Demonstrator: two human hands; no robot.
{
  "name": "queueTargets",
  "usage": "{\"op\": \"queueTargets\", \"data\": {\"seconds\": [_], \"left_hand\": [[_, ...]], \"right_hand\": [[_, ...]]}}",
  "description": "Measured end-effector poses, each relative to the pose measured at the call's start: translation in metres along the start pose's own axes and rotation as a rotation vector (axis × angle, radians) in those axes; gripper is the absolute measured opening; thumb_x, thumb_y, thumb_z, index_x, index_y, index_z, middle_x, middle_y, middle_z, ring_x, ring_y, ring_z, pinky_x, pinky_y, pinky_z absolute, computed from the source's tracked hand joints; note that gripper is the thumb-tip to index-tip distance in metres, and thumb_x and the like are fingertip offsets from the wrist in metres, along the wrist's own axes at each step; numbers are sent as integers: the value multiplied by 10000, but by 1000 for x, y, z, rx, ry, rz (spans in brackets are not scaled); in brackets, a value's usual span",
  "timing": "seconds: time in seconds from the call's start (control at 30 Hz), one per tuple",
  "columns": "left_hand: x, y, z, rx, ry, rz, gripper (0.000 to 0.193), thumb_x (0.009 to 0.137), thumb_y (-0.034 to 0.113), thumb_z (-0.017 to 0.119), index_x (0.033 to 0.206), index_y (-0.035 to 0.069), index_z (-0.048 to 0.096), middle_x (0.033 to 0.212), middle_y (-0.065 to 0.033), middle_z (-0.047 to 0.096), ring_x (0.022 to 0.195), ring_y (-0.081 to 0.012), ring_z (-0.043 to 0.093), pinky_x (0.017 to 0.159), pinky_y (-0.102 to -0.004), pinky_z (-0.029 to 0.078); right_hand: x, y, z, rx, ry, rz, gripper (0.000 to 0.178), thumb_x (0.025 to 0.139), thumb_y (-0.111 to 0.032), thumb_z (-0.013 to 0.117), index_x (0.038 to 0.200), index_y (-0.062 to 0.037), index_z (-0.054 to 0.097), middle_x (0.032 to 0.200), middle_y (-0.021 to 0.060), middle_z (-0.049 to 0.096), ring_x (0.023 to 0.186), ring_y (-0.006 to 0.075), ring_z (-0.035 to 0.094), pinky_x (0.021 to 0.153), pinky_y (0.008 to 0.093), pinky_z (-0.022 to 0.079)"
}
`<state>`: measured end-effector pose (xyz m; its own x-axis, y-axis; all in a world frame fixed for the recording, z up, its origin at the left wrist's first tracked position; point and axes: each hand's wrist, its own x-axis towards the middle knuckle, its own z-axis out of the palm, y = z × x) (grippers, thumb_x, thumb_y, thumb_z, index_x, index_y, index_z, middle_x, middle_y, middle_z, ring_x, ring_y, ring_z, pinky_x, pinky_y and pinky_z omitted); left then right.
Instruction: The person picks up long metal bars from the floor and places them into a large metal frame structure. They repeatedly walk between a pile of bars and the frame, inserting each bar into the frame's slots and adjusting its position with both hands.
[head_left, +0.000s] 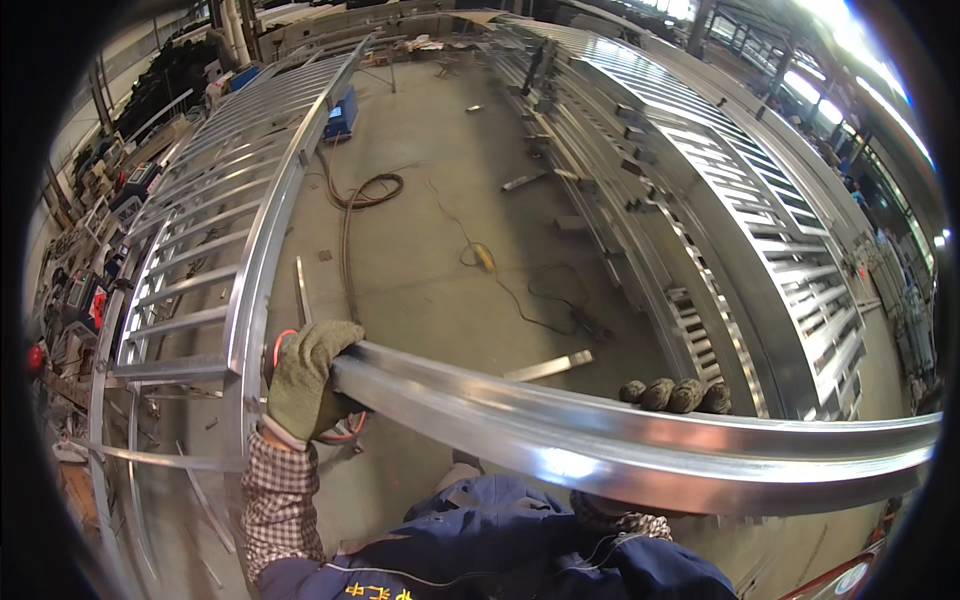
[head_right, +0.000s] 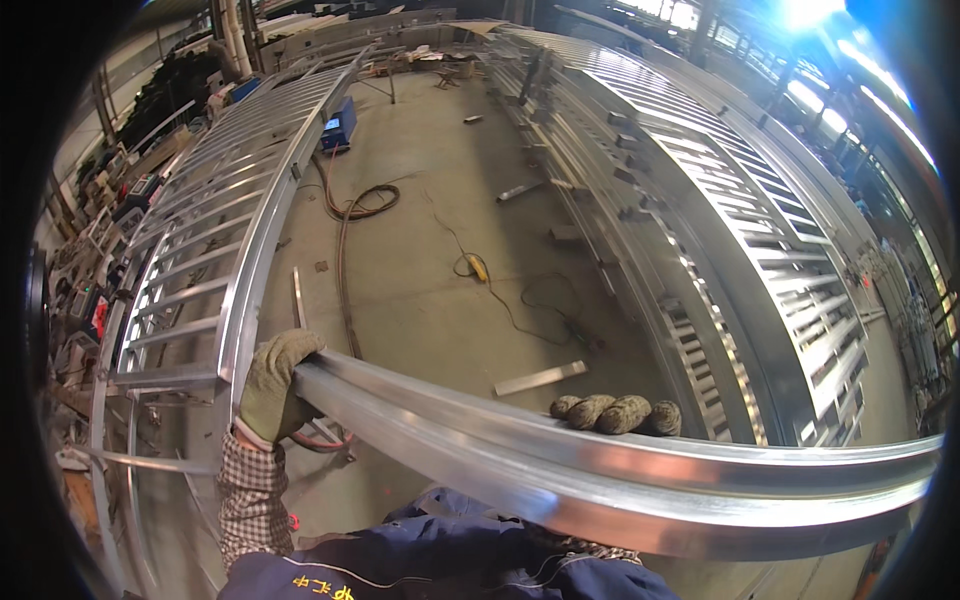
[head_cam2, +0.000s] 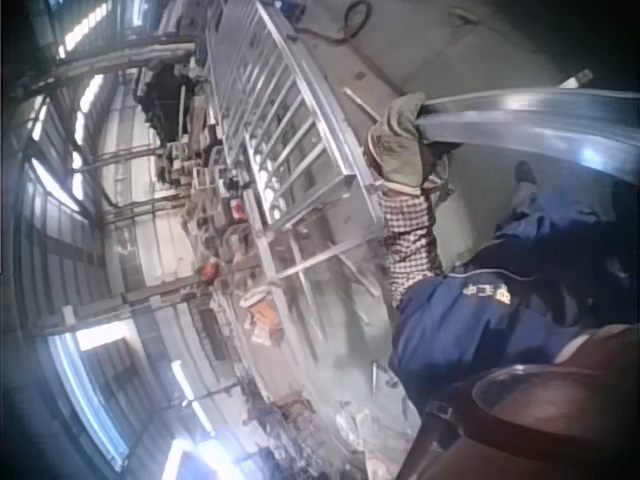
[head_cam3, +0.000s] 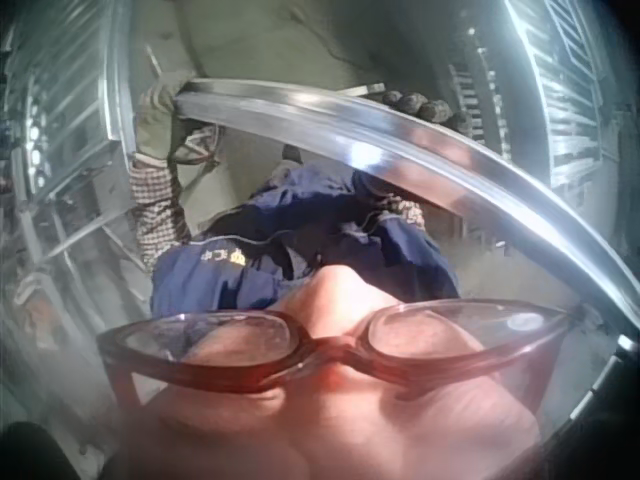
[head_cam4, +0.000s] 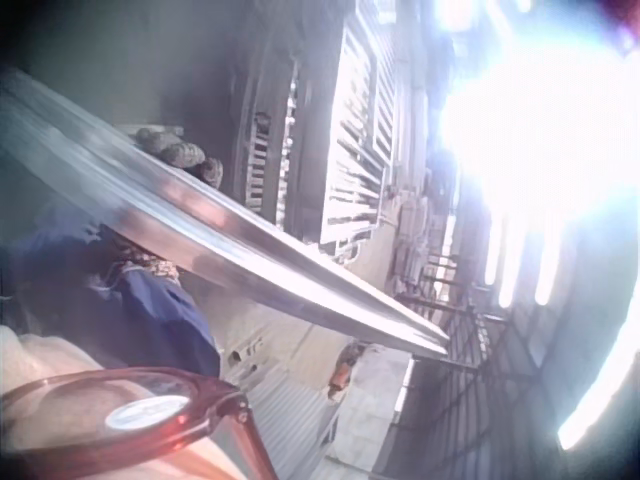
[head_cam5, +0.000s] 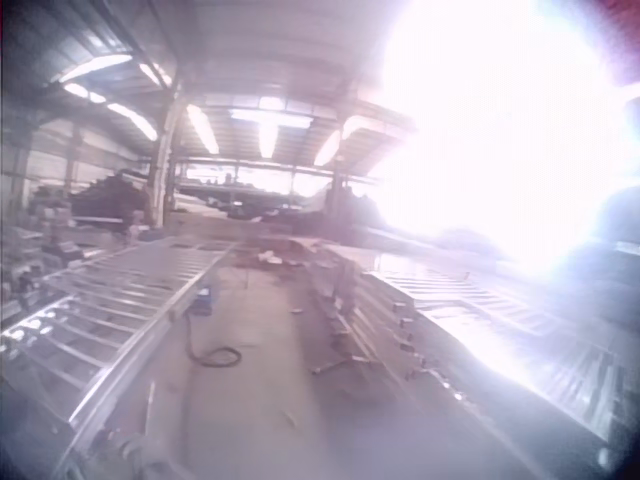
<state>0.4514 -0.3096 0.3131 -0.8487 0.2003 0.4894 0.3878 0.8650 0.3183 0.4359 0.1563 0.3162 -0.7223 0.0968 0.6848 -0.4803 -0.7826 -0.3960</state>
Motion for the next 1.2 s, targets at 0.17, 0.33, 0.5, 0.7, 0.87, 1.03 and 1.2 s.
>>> {"op": "queueTargets", "data": {"seconds": [0.17, 0.33, 0.5, 0.7, 0.87, 1.03, 1.2], "left_hand": [[130, -78, 17, 80, -24, 48, 895, 553, 326, 1016, 1334, 100, 644, 1298, -138, 700, 1227, -377, 660, 1086, -503, 519], [239, -158, 73, 36, -32, 22, 894, 557, 349, 1026, 1327, 97, 647, 1292, -135, 707, 1215, -372, 668, 1077, -505, 529], [351, -254, 127, 94, 27, -6, 838, 565, 281, 1013, 1304, 96, 663, 1298, -135, 705, 1217, -374, 667, 1091, -501, 527], [491, -356, 135, 221, 102, -83, 818, 584, 273, 1005, 1308, 106, 663, 1313, -125, 701, 1255, -364, 658, 1130, -503, 509], [584, -437, 151, 267, 133, -181, 825, 586, 304, 1012, 1308, 103, 668, 1308, -126, 708, 1239, -366, 667, 1125, -508, 511], [679, -540, 183, 254, 153, -182, 863, 519, 266, 1026, 1291, 102, 676, 1284, -127, 720, 1207, -365, 681, 1102, -508, 524], [817, -661, 189, 296, 149, -109, 900, 498, 250, 1027, 1309, 115, 661, 1270, -114, 726, 1163, -364, 693, 1035, -510, 548]], "right_hand": [[113, 114, -31, 79, -44, 26, 482, 1096, -279, 541, 1553, -129, 517, 1328, 192, 637, 1305, 389, 613, 1176, 593, 468], [205, 226, -86, 128, -106, 35, 471, 1113, -272, 521, 1565, -137, 519, 1331, 195, 644, 1306, 398, 617, 1179, 605, 465], [314, 350, -155, 177, -192, 25, 461, 1131, -265, 501, 1576, -146, 520, 1334, 198, 651, 1306, 407, 621, 1182, 617, 463], [470, 481, -191, 229, -271, 72, 436, 1127, -248, 524, 1554, -161, 547, 1285, 162, 677, 1285, 372, 637, 1193, 605, 454], [575, 598, -237, 321, -279, 160, 437, 1141, -282, 494, 1556, -153, 540, 1268, 157, 685, 1256, 366, 655, 1183, 603, 466], [671, 725, -277, 329, -292, 162, 443, 1155, -317, 465, 1558, -146, 532, 1251, 152, 693, 1227, 359, 673, 1174, 601, 478], [784, 828, -280, -83, -233, -1, 492, 996, -219, 715, 1468, -150, 590, 1283, 143, 697, 1224, 354, 688, 1164, 622, 477]]}}
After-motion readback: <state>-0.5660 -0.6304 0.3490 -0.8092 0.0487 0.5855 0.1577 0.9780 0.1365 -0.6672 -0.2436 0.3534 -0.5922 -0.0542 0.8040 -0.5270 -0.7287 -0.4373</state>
